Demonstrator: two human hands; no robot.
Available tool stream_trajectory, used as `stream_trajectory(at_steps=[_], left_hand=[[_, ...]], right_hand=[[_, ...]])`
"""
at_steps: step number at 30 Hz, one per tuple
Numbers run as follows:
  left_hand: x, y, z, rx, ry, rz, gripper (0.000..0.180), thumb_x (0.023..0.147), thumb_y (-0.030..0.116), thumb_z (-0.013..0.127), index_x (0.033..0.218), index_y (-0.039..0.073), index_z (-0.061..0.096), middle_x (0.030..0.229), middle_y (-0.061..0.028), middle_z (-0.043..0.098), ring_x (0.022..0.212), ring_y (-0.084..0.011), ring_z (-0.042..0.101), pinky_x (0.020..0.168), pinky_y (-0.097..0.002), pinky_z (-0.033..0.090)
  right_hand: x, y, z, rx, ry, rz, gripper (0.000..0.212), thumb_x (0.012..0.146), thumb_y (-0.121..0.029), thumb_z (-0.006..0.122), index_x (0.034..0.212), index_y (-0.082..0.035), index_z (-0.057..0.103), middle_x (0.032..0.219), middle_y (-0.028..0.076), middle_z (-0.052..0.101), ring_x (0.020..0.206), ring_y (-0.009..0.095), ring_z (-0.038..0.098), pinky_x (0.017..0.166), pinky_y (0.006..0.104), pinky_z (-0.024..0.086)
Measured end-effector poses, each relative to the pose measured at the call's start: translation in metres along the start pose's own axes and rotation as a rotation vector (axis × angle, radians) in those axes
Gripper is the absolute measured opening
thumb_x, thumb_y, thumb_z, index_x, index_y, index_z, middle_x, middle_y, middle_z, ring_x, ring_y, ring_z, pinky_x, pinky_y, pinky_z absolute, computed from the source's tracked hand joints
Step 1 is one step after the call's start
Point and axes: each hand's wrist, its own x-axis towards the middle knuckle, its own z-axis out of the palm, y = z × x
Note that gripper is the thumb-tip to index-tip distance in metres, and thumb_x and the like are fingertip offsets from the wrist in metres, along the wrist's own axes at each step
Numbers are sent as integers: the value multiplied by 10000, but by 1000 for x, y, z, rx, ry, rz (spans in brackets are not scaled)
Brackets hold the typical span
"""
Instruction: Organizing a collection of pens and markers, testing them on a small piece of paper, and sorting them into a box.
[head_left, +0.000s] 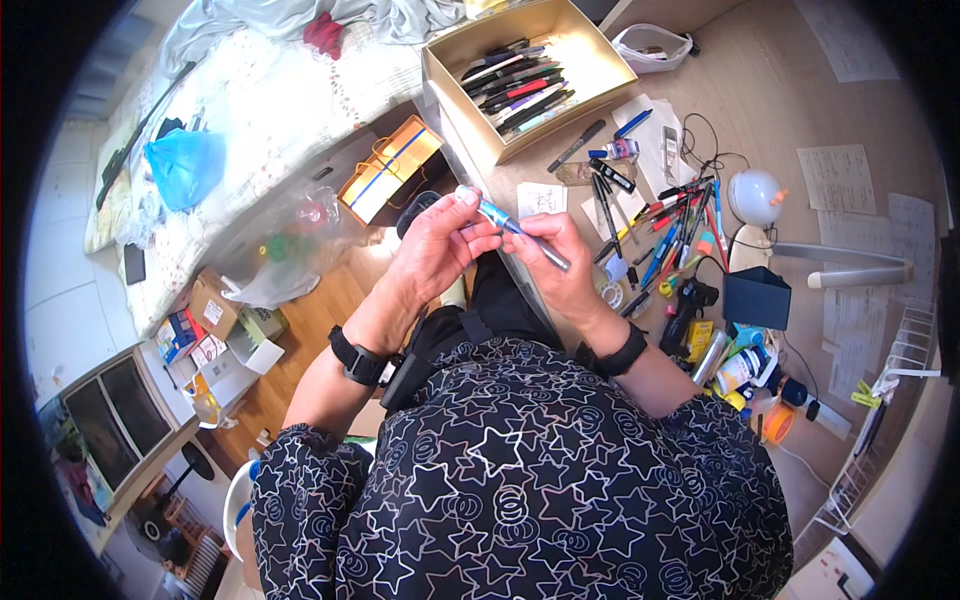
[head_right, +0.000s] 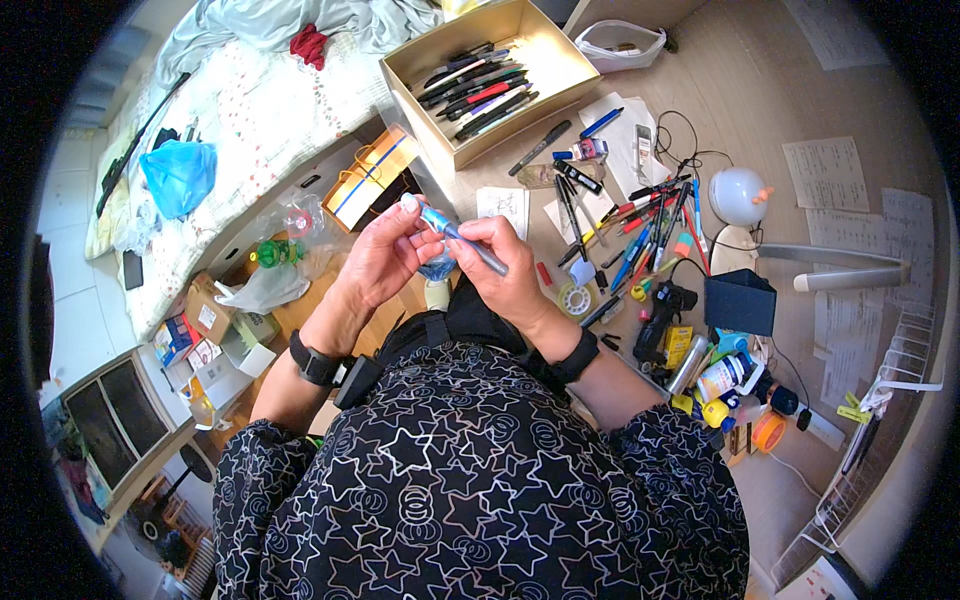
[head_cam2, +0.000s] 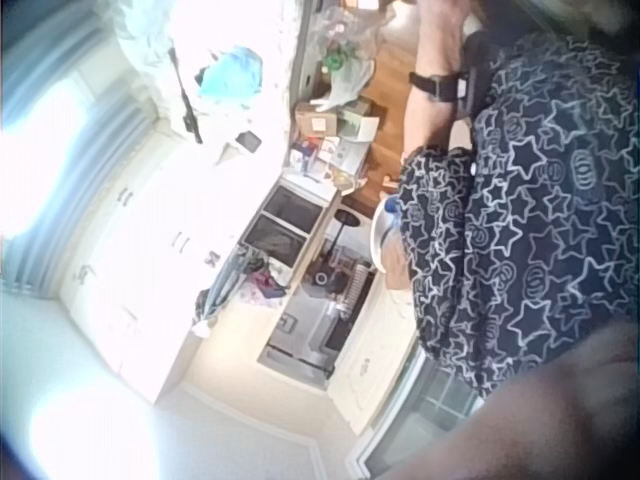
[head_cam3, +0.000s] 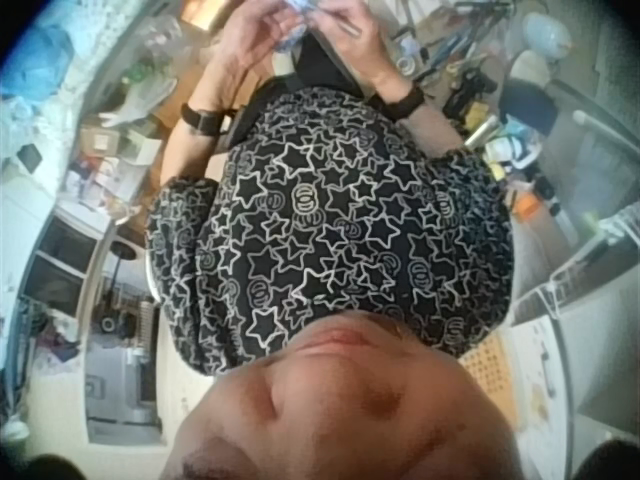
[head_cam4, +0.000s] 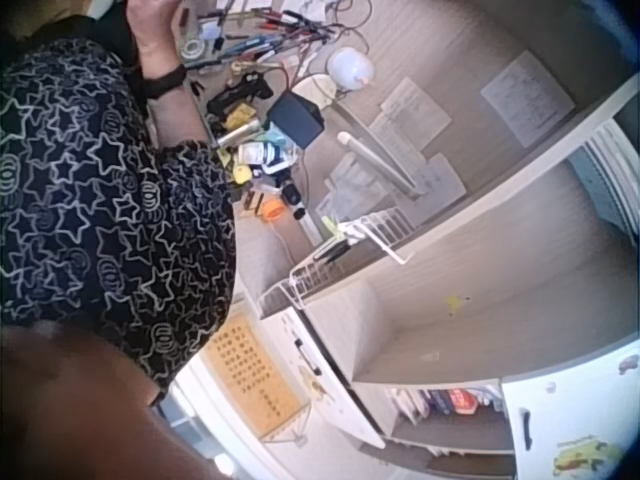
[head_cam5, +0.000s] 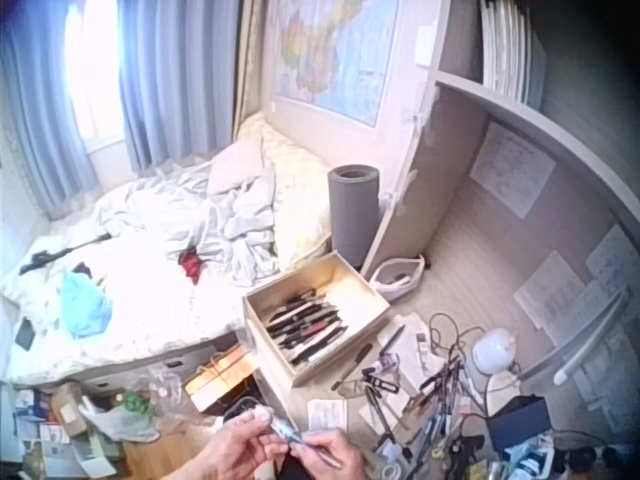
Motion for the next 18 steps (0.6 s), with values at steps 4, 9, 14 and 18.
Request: stream_trajectory(at_steps=[4, 9, 14, 18], left_hand=[[-2, 0, -4, -49, 42, -42, 217, 881, 190, 531, 1025, 29, 532, 918, -106, 603, 846, -196, 607, 729, -309, 523], [-4, 6, -8, -55, 145, -83, 222, 877, 209, 544, 1006, 29, 540, 839, -94, 615, 766, -176, 620, 684, -292, 527], [-6, 17, -51, 62, 351, -66, 157, 857, 204, 576, 848, 53, 533, 745, -71, 620, 643, -152, 614, 578, -275, 524], [-5, 20, -98, 219, 551, -36, 179, 830, 216, 615, 831, 64, 519, 697, -45, 589, 591, -141, 591, 558, -271, 520]], right_hand=[[8, -2, 7, -48, -64, 59, 229, 831, -66, 598, 1004, -3, 462, 844, 79, 591, 763, 107, 583, 699, 235, 478], [10, -7, 10, 56, -193, 208, 492, 776, -78, 664, 1181, -10, 395, 912, 74, 581, 814, 95, 564, 735, 234, 465], [0, -5, -16, 27, -125, 343, 458, 789, -54, 637, 1182, -7, 406, 840, 35, 573, 730, 71, 542, 684, 203, 454], [-10, -2, -43, -66, -83, 332, 413, 808, -47, 612, 1168, 3, 415, 825, 38, 575, 753, 77, 545, 697, 208, 451]])
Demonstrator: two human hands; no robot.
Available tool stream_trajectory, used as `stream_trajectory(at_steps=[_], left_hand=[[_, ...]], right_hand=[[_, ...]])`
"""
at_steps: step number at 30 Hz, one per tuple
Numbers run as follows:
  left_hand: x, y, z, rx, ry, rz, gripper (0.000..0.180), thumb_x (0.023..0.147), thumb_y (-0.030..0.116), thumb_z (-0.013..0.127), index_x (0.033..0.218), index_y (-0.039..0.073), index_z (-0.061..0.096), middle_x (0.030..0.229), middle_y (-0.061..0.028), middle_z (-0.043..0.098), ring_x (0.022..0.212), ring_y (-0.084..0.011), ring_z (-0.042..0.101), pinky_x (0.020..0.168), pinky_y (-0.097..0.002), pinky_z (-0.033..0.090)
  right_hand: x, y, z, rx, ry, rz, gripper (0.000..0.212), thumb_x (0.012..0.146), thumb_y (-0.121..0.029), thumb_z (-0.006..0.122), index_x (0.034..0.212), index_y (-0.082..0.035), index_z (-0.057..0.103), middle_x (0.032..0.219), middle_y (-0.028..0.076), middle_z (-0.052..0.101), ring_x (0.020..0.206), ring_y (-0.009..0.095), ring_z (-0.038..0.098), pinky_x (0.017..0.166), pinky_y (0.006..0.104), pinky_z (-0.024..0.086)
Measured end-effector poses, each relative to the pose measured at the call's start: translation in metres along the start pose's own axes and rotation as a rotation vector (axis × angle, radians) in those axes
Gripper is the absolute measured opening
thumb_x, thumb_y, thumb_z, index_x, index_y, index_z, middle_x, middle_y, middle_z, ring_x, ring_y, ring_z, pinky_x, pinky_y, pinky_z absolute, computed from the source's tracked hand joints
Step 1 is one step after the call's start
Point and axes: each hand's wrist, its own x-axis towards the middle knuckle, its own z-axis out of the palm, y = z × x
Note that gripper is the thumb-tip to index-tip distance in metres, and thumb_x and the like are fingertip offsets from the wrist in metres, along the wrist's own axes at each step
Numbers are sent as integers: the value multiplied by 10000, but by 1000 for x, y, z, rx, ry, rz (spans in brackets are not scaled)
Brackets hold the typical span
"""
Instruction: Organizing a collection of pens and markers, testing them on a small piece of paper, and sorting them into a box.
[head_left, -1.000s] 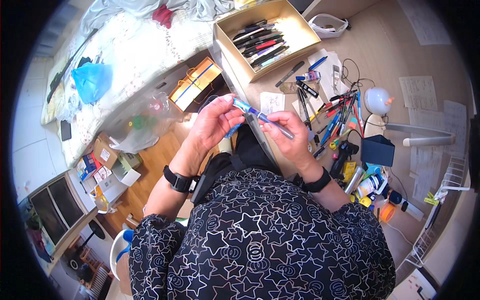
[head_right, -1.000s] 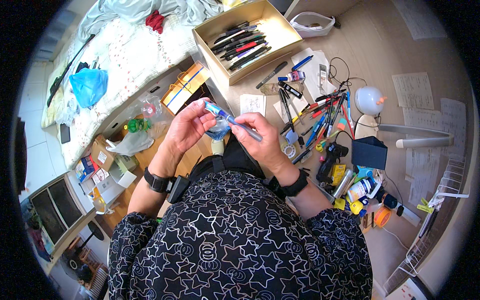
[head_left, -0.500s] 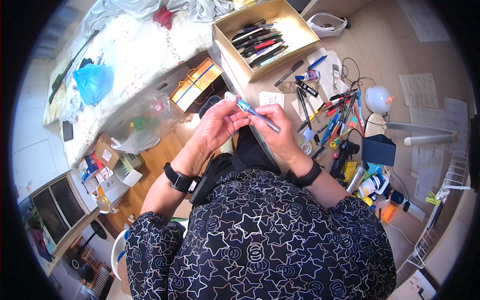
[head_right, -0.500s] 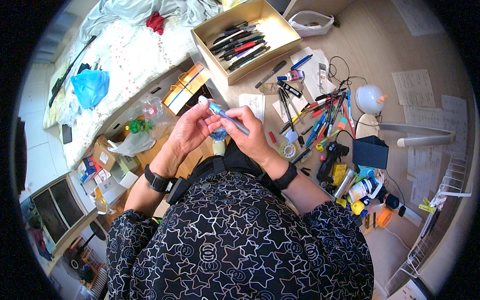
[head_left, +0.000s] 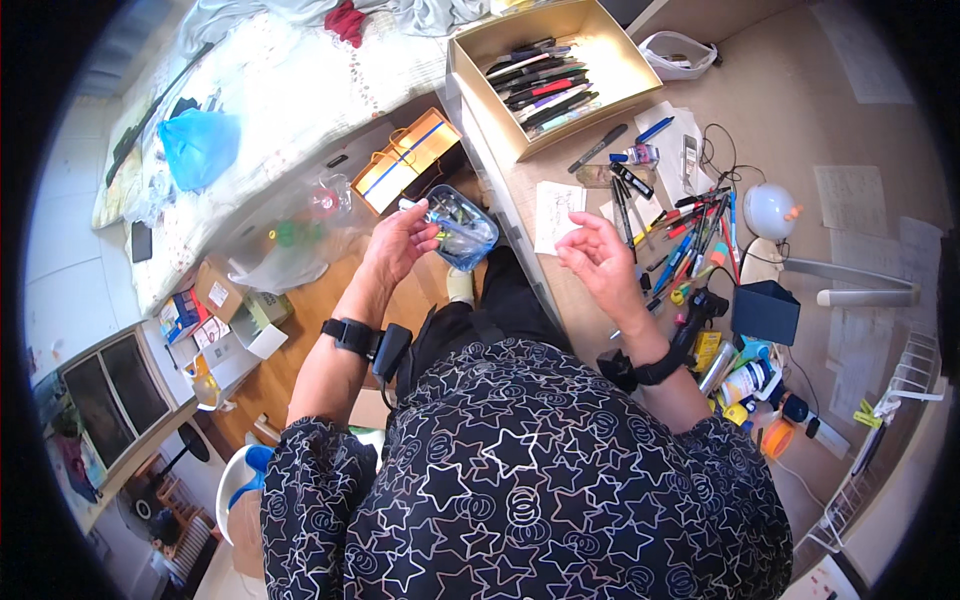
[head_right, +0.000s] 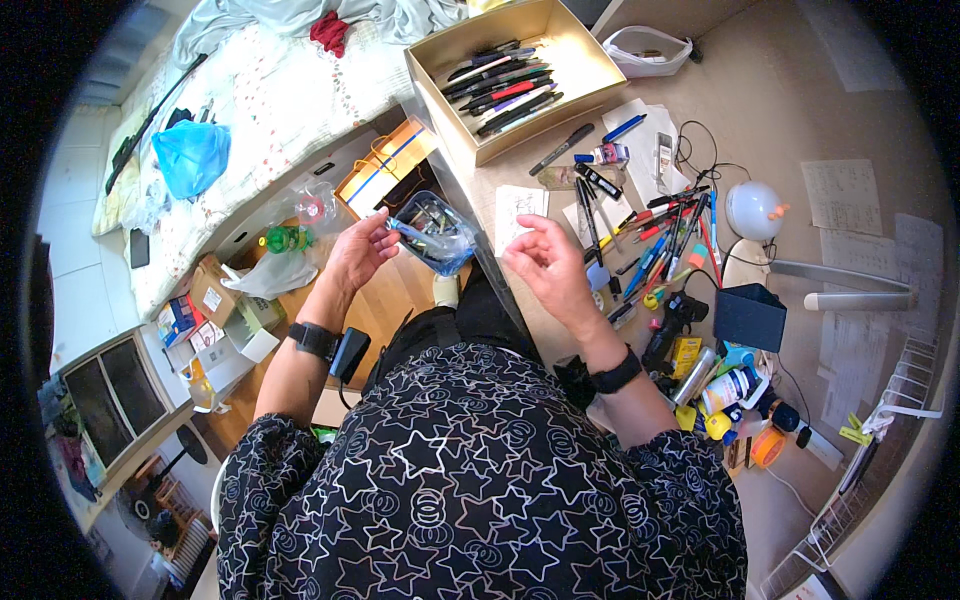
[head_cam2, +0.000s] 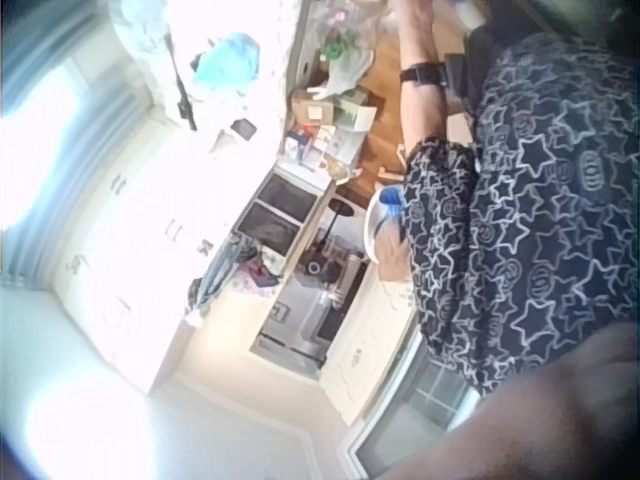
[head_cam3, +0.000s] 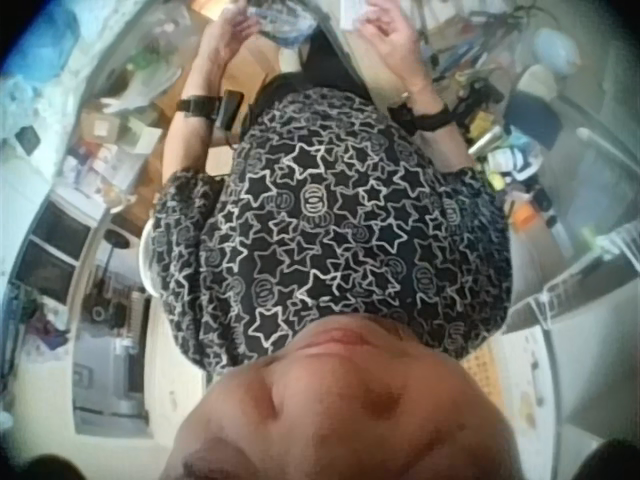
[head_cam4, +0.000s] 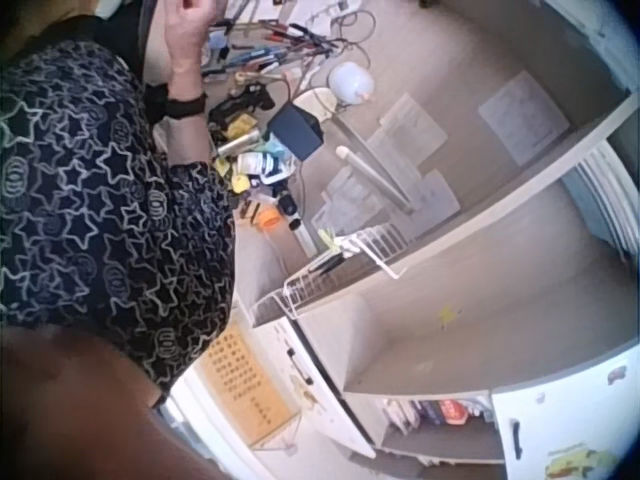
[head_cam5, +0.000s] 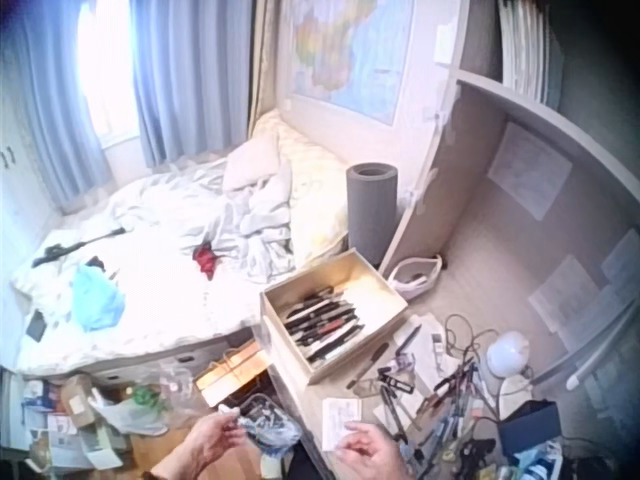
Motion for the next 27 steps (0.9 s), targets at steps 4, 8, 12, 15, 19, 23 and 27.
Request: stream_trajectory(at_steps=[4, 8, 12, 15, 19, 23, 27], left_hand=[[28, -8, -33, 197, 55, -172, 385, 820, 315, 623, 997, 4, 481, 859, -129, 569, 688, -199, 594, 610, -314, 529], [54, -14, -55, 383, 277, -266, 769, 791, 464, 605, 1271, -57, 306, 1206, -279, 410, 912, -342, 565, 738, -401, 515], [54, -4, -52, 288, 169, -179, 595, 862, 383, 535, 1212, -70, 370, 1134, -252, 485, 858, -314, 571, 741, -392, 501], [52, 9, -46, 310, 123, -169, 484, 883, 342, 508, 1129, -70, 443, 1036, -208, 552, 811, -273, 575, 720, -372, 500], [21, 33, -11, 418, 53, -44, 344, 865, 267, 553, 1065, -6, 496, 928, -149, 605, 742, -219, 602, 642, -313, 510], [1, 48, 22, 546, -56, 4, 355, 856, 270, 572, 1087, 10, 500, 906, -121, 614, 734, -178, 598, 651, -296, 507], [-8, 48, 55, 735, -177, 78, 288, 871, 234, 553, 1069, 27, 527, 894, -84, 621, 723, -137, 588, 666, -276, 499]], right_hand=[[-9, -6, -13, -12, 71, 104, 387, 824, -45, 591, 1165, 9, 417, 827, 39, 574, 751, 85, 547, 703, 211, 446], [-13, -7, -27, -30, 155, 94, 365, 832, -50, 580, 1156, -1, 420, 836, 47, 573, 693, 85, 542, 646, 206, 444], [-24, -2, -61, -71, 303, 41, 343, 842, -69, 564, 1153, -15, 428, 847, 48, 580, 668, 74, 541, 574, 190, 437], [-33, -9, -89, -150, 548, 106, 304, 846, -113, 569, 1120, -28, 468, 807, 28, 588, 636, 53, 536, 546, 170, 421], [-49, 12, -151, -204, 831, 121, 275, 829, -111, 571, 1078, -24, 493, 789, 30, 590, 601, 56, 534, 485, 171, 395], [-63, 22, -183, -390, 930, 297, 188, 786, -100, 584, 949, -8, 566, 741, 47, 614, 535, 86, 550, 470, 218, 427], [-68, 39, -186, -514, 813, 478, 186, 755, -185, 623, 843, -21, 623, 690, 67, 636, 552, 128, 597, 523, 261, 465]])
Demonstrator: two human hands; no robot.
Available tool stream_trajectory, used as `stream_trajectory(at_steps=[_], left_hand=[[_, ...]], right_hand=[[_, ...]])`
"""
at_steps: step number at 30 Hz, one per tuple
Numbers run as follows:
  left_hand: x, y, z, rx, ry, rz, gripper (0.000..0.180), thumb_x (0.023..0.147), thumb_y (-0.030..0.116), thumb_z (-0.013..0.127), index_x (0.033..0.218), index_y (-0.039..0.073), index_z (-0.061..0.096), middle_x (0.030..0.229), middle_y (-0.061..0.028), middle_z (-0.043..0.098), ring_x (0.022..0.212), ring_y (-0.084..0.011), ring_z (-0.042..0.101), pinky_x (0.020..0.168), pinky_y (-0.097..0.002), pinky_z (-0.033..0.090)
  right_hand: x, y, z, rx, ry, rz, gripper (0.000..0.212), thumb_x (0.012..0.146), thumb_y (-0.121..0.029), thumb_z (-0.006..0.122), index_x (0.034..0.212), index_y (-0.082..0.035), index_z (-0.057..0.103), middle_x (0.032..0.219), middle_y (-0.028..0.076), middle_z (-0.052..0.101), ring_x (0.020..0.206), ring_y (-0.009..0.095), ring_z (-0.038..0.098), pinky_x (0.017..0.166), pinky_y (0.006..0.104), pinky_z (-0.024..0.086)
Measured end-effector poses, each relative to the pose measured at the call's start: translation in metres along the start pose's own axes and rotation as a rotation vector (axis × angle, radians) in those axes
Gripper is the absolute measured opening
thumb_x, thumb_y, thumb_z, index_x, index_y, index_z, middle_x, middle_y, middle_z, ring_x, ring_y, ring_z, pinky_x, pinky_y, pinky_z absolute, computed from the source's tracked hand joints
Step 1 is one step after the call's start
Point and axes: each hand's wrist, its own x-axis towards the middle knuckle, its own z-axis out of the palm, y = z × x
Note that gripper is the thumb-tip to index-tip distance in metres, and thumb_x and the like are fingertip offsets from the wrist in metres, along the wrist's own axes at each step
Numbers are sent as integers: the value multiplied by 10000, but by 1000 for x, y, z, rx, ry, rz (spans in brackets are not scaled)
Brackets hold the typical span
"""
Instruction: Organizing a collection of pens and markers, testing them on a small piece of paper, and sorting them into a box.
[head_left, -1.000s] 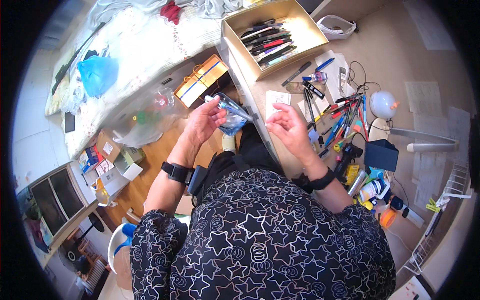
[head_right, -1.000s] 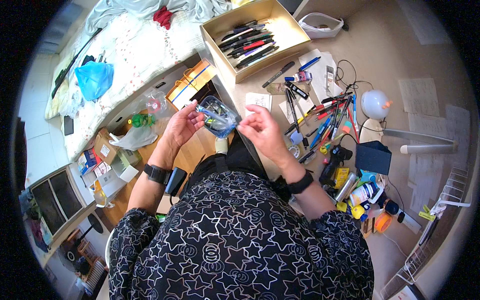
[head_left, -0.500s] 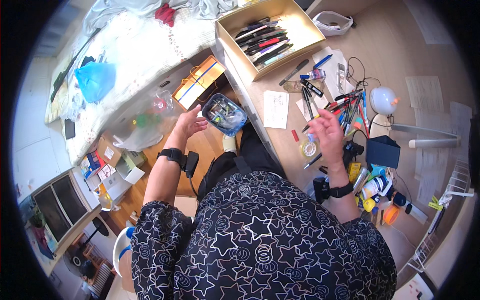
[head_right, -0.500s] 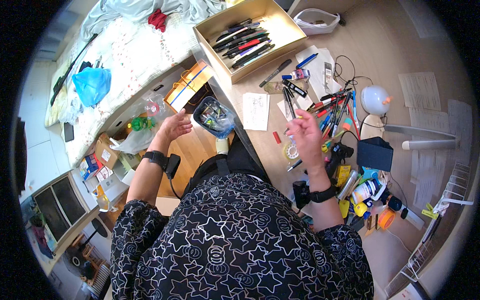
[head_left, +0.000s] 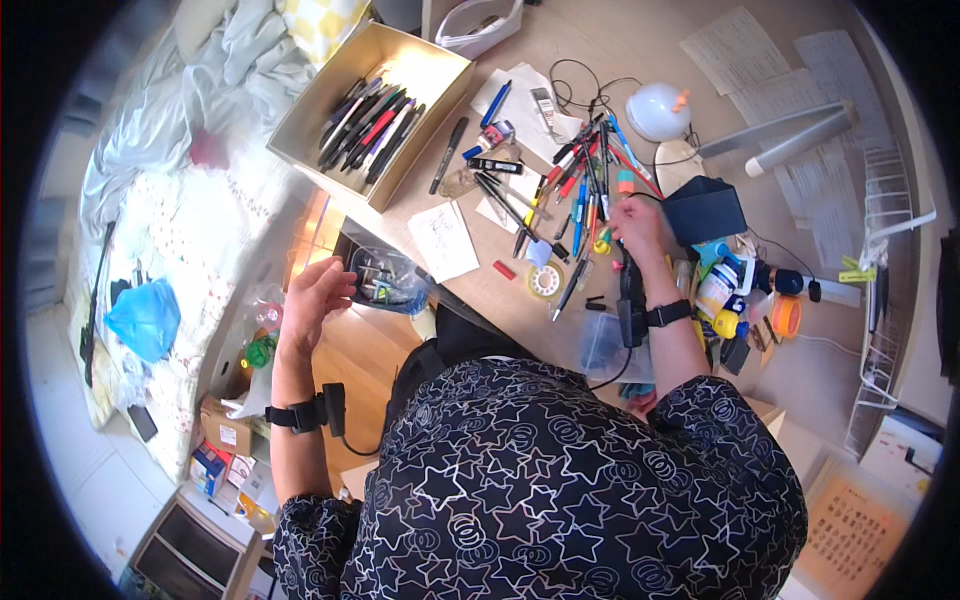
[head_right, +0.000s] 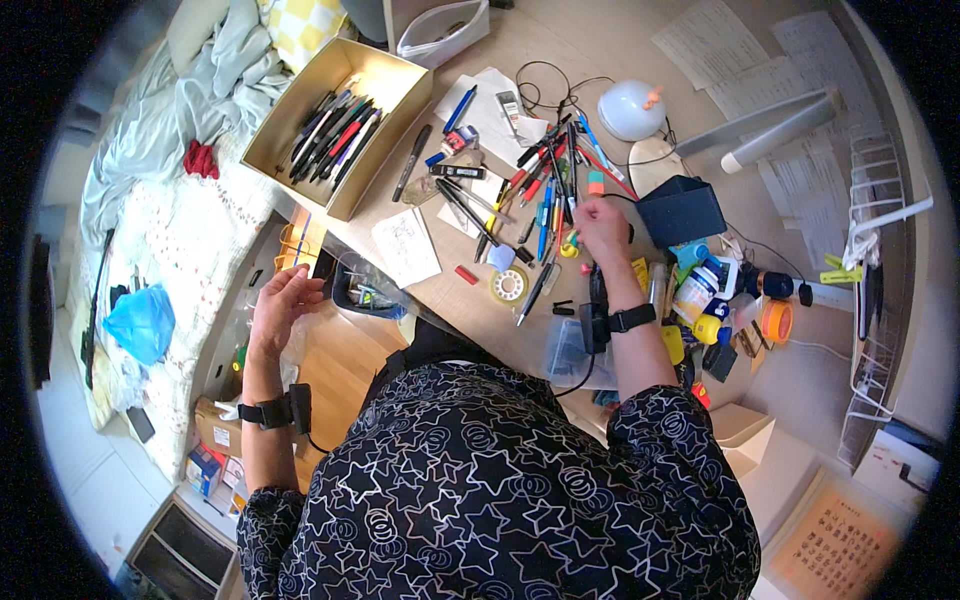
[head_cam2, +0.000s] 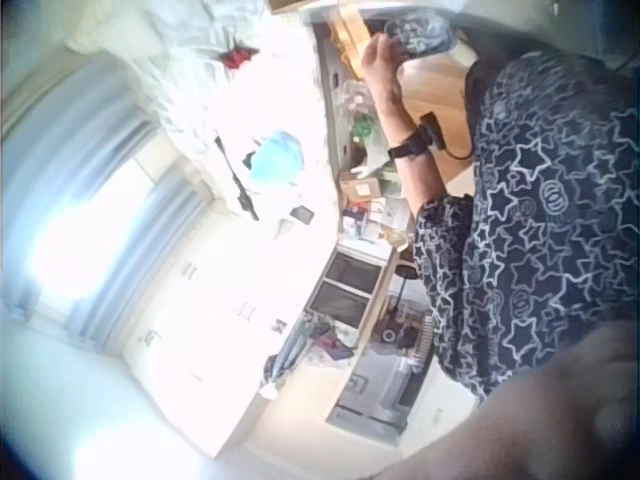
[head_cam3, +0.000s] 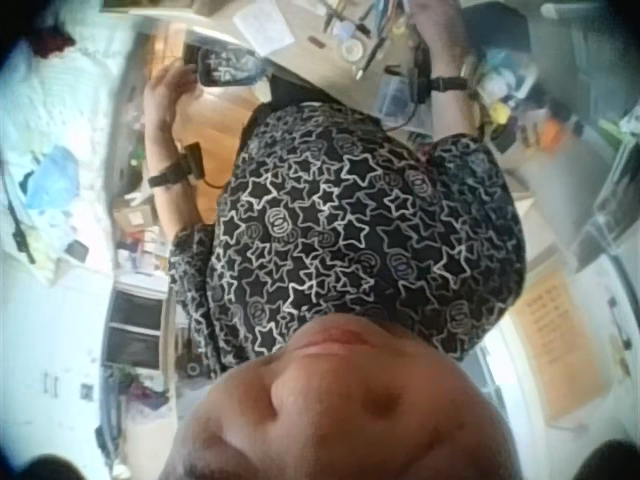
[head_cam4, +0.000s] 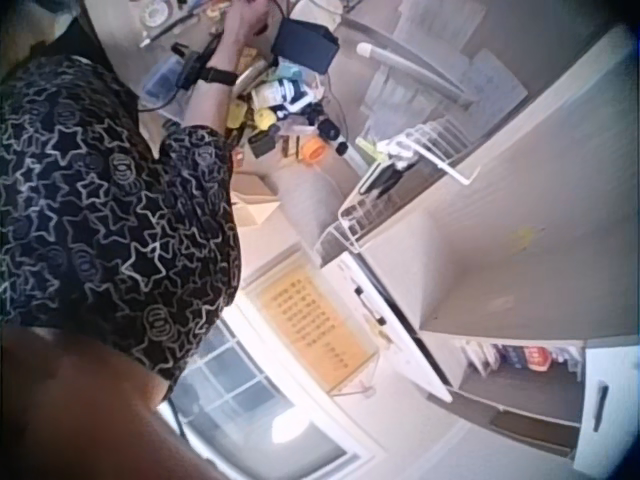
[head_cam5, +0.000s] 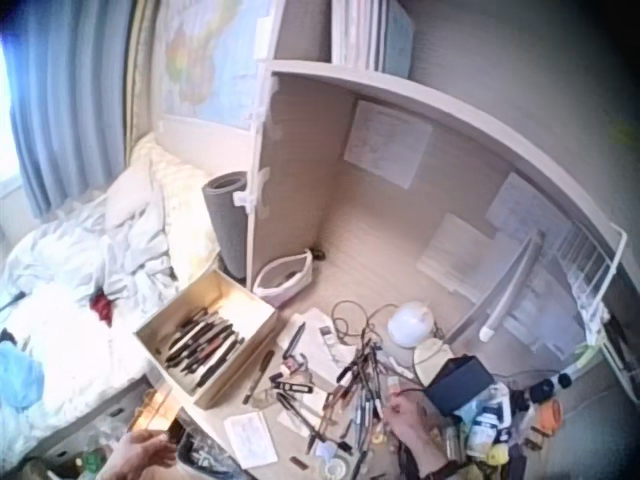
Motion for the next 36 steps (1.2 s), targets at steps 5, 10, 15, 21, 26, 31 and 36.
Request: stream_trajectory(at_steps=[5, 10, 15, 21, 26, 31, 36], left_hand=[[-3, 17, 29, 110, -82, 88, 277, 875, 225, 549, 1078, 36, 541, 885, -65, 622, 722, -120, 582, 671, -256, 489], [-6, 23, 45, 140, -141, 79, 291, 877, 230, 550, 1090, 33, 537, 899, -51, 623, 732, -102, 579, 659, -229, 471], [-7, 23, 55, 181, -171, 87, 311, 873, 220, 557, 1112, 23, 529, 912, -63, 624, 749, -108, 583, 671, -232, 475], [-15, 31, 73, 120, -288, 111, 315, 877, 174, 548, 1136, -3, 515, 921, -79, 622, 772, -118, 586, 691, -237, 481], [-24, 49, 106, 87, -411, 209, 345, 885, 195, 535, 1152, -20, 504, 949, -87, 617, 780, -102, 574, 688, -232, 468], [-24, 49, 116, -139, -426, 246, 296, 861, 145, 567, 1104, -21, 538, 859, -46, 606, 712, -100, 567, 635, -236, 468], [-25, 42, 107, -272, -389, 268, 265, 849, 123, 579, 1081, -5, 558, 829, -29, 603, 684, -89, 556, 618, -229, 461]], right_hand=[[-7, 4, 30, -297, -18, -110, 223, 750, -263, 643, 818, -50, 650, 727, 103, 647, 637, 197, 628, 609, 319, 491], [-25, -29, 43, -623, -41, -69, 283, 729, -364, 624, 788, -90, 663, 741, 134, 638, 725, 296, 621, 659, 391, 487], [-16, -16, 41, -315, -222, 2, 293, 760, -319, 609, 781, -28, 640, 739, 143, 637, 565, 244, 598, 525, 334, 477], [-58, -64, 23, 737, -731, 150, 158, 842, -139, 544, 919, -6, 577, 724, 55, 618, 460, 40, 467, 373, 158, 313], [-91, -102, 37, 753, -1017, 71, 209, 823, -131, 529, 976, 7, 561, 744, 60, 606, 473, 51, 481, 417, 153, 371], [-117, -127, 57, 506, -1079, -66, 123, 826, -124, 579, 901, -36, 538, 729, 18, 593, 524, 30, 482, 470, 152, 372], [-127, -141, 78, 537, -949, -271, 226, 829, -103, 601, 982, -20, 458, 768, 13, 561, 661, 48, 511, 575, 186, 410]])
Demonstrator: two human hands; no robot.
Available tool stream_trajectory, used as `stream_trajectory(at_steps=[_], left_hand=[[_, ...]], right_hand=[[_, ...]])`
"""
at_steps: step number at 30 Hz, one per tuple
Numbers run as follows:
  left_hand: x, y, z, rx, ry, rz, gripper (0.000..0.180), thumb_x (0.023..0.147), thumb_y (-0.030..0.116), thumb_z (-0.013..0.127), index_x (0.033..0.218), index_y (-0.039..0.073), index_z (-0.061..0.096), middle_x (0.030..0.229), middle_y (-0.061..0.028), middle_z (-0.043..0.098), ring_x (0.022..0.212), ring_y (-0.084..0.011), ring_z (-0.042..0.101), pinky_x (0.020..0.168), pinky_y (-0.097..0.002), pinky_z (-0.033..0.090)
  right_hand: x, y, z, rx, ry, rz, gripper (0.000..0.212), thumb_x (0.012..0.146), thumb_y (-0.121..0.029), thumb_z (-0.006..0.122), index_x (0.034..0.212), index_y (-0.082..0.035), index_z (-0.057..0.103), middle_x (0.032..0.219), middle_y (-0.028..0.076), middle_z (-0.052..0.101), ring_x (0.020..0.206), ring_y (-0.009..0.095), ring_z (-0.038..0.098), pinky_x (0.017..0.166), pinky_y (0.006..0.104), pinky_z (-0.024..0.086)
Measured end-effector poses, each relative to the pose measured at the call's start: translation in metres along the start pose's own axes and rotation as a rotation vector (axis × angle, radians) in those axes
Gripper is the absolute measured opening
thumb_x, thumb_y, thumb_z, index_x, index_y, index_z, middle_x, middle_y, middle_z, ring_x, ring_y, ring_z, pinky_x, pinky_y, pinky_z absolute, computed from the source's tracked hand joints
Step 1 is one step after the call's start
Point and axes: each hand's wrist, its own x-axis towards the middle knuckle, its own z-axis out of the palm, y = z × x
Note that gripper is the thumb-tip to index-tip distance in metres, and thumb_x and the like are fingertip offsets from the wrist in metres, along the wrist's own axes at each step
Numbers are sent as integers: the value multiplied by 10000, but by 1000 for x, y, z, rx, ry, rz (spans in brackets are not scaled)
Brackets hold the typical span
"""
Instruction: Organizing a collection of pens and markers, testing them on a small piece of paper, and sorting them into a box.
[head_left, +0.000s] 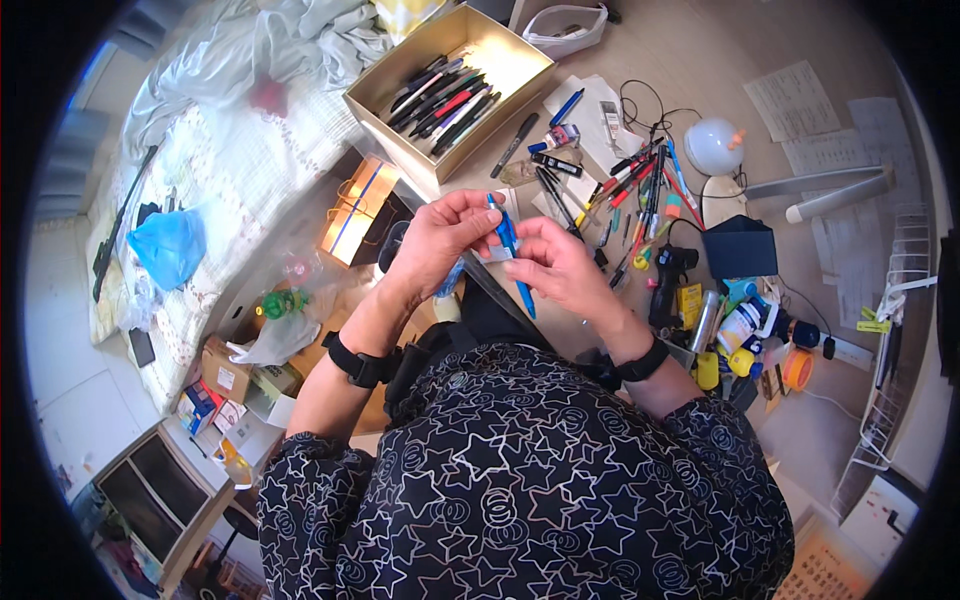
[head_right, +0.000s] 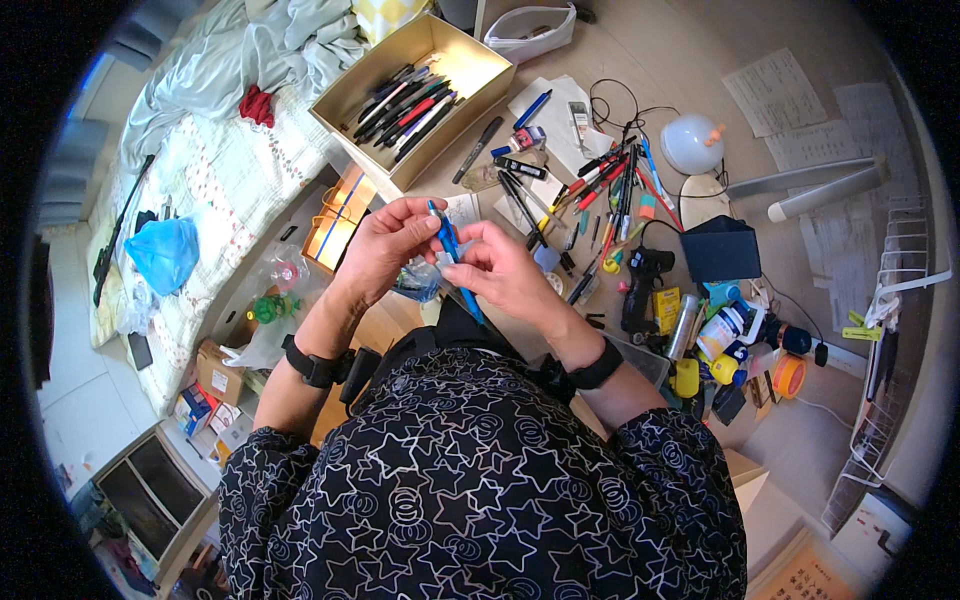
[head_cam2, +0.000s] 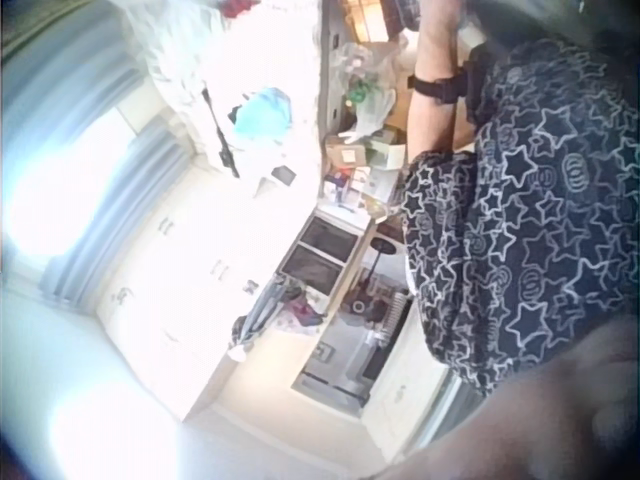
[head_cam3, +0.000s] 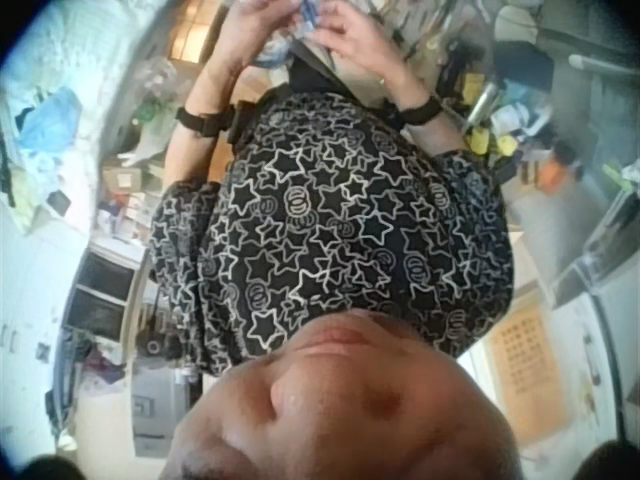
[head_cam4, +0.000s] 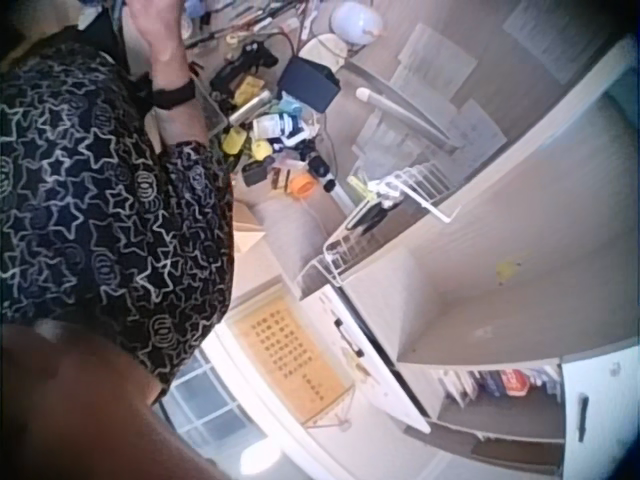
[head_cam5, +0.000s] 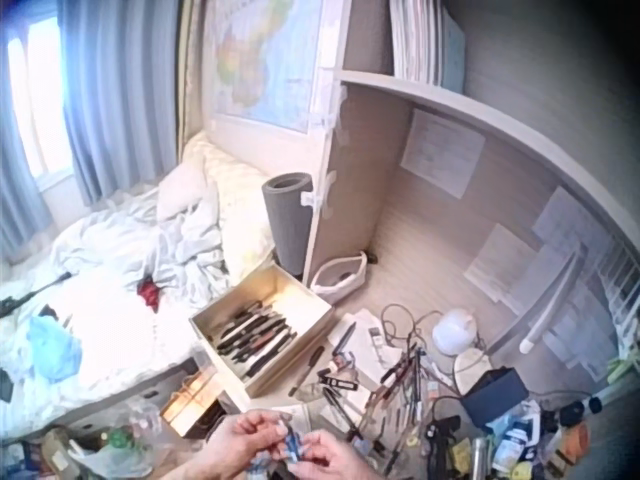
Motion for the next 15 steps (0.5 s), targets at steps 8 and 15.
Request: stream_trajectory(at_steps=[8, 15], left_hand=[[-9, 6, -3, 102, 173, 79, 283, 850, 113, 576, 1111, 4, 556, 824, -13, 600, 665, -63, 522, 613, -194, 417], [-13, 10, -15, 322, 80, -59, 271, 886, 176, 534, 1101, 20, 589, 758, 12, 574, 630, -55, 492, 602, -188, 406]], right_hand=[[27, -13, 19, 41, 11, -134, 632, 783, 5, 479, 1350, -41, 203, 801, 89, 579, 702, 117, 573, 639, 230, 443], [40, -3, 22, 169, -5, -31, 580, 845, -126, 505, 1349, -70, 225, 704, 45, 523, 519, 72, 458, 447, 190, 363]])
